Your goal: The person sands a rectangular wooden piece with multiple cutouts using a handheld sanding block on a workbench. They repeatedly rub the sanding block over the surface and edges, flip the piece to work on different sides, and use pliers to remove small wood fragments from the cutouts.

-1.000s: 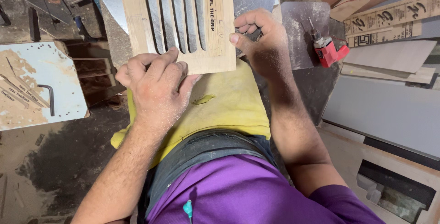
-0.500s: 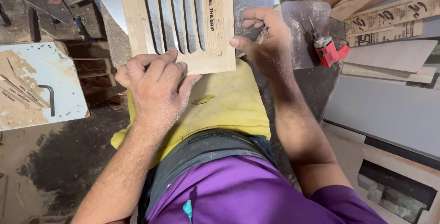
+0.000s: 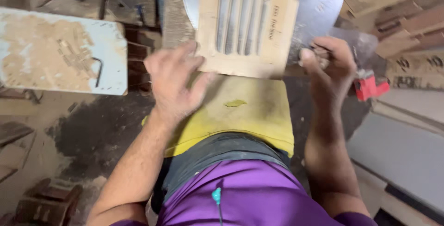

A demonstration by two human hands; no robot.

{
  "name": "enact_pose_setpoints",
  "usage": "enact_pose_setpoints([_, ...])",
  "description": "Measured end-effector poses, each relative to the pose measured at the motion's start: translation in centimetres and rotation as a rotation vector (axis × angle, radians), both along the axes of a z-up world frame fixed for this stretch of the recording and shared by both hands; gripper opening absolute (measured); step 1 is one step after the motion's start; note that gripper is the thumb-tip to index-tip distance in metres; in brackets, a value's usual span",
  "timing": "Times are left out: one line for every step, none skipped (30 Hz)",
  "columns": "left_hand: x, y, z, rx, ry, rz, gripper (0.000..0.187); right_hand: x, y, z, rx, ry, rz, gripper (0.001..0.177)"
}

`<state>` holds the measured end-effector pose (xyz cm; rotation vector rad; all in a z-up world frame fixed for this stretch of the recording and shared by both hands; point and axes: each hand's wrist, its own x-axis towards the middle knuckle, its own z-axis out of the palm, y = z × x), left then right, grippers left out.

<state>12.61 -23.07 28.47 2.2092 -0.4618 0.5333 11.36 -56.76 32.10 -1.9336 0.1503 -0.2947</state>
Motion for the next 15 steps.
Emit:
enact_pose_setpoints([0.4,1.3,-1.5,-0.012,0.007,0.069,0.026,-0.1,-0.2,-0.2,-0.092,-0.041,-0.005,0.025])
enact_pose_setpoints([1.2,2.8,-3.5,-0.07,0.032,0.172,0.022,-0.1,-0.2,-0.3,-0.185,-0.084,-0.013,0.022])
enact_pose_setpoints([2.3,4.5,-5.9,-0.128,0.055,0.274,0.02,0.1,0.0,-0.6,-0.277,-0.129,-0.021,0.018])
enact_pose_setpoints([3.4,6.2,-8.6,-0.22,0.183,0.36,0.02,0.1,0.0,-0.8,-0.385,-0.184,0.008,0.025])
enact_pose_setpoints([4.5,8.1,-11.5,-0.312,0.313,0.443,0.021,0.3,0.0,-1.1,-0.492,-0.24,0.037,0.031])
enact_pose_setpoints([5.4,9.9,-14.6,-0.279,0.404,0.526,0.022,0.4,-0.1,-1.3,-0.602,-0.292,0.066,0.037])
enact_pose_setpoints([6.1,11.3,-17.6,-0.246,0.495,0.609,0.023,0.5,-0.1,-1.6,-0.634,-0.313,0.057,0.039])
enact_pose_setpoints([6.5,12.5,-20.5,-0.19,0.573,0.621,0.023,0.4,0.2,-2.1,-0.663,-0.331,0.047,0.04])
enact_pose_setpoints([6.9,13.5,-22.9,-0.134,0.651,0.631,0.022,0.3,0.3,-2.6,-0.693,-0.35,0.036,0.042])
enact_pose_setpoints([7.3,14.2,-25.0,-0.077,0.728,0.635,0.023,0.1,0.4,-3.0,-0.662,-0.333,0.022,0.041])
enact_pose_setpoints([7.3,14.5,-26.6,-0.042,0.775,0.623,0.025,-0.2,0.4,-3.4,-0.631,-0.316,0.007,0.04])
enact_pose_setpoints([7.7,14.3,-27.9,-0.008,0.817,0.607,0.029,-0.3,0.5,-3.7,-0.601,-0.303,-0.013,0.04])
enact_pose_setpoints([8.3,14.1,-28.9,0.027,0.859,0.59,0.032,-0.3,0.5,-4.1,-0.578,-0.288,-0.03,0.04])
enact_pose_setpoints([9.0,13.8,-29.9,0.045,0.815,0.583,0.036,-0.3,0.4,-4.3,-0.557,-0.268,-0.049,0.041])
enact_pose_setpoints([9.7,13.4,-30.8,0.062,0.771,0.575,0.04,-0.4,0.5,-4.5,-0.536,-0.248,-0.067,0.041])
